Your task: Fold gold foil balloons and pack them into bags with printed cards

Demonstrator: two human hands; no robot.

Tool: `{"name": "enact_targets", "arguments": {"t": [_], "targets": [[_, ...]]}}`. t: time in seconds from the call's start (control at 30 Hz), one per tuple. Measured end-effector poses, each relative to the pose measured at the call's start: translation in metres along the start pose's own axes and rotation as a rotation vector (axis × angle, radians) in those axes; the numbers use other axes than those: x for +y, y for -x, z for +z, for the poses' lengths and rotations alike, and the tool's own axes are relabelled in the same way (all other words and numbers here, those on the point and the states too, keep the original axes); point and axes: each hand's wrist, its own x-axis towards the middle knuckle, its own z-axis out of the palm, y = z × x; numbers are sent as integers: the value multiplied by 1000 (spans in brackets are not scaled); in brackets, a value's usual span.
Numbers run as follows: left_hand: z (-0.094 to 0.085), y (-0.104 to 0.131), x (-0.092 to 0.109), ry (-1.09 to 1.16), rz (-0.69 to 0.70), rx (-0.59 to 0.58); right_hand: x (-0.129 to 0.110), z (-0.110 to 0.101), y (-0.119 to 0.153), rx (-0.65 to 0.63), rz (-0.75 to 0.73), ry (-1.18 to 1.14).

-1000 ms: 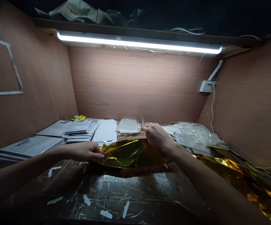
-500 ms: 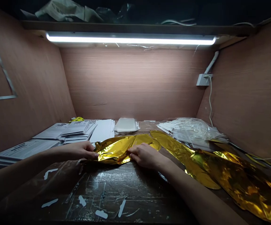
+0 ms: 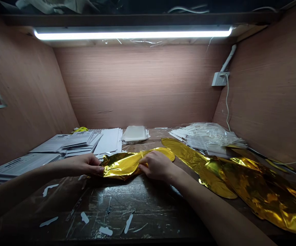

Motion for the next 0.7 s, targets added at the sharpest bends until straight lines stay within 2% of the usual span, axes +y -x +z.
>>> {"name": "enact_targets", "arguments": {"t": [0.23, 0.43, 0.5, 0.57, 0.63, 0.67, 0.7], "targets": [[4, 2, 4, -41, -41, 78, -6, 13, -4, -31, 21, 7], [4, 5, 2, -83, -1, 104, -7, 17, -2, -27, 25, 67], [8, 7, 5, -150, 13, 223, -6, 19, -2, -18, 9, 68], [17, 10, 11, -276, 98, 481, -5, 22, -2, -10, -6, 65], [33, 12, 21, -438, 283, 737, -4, 24, -3, -10, -15, 63], [43, 13, 27, -512, 385, 793, -4, 25, -4, -10, -15, 65], [53, 13, 33, -582, 469, 801, -4, 25, -4, -9, -11, 68]]}}
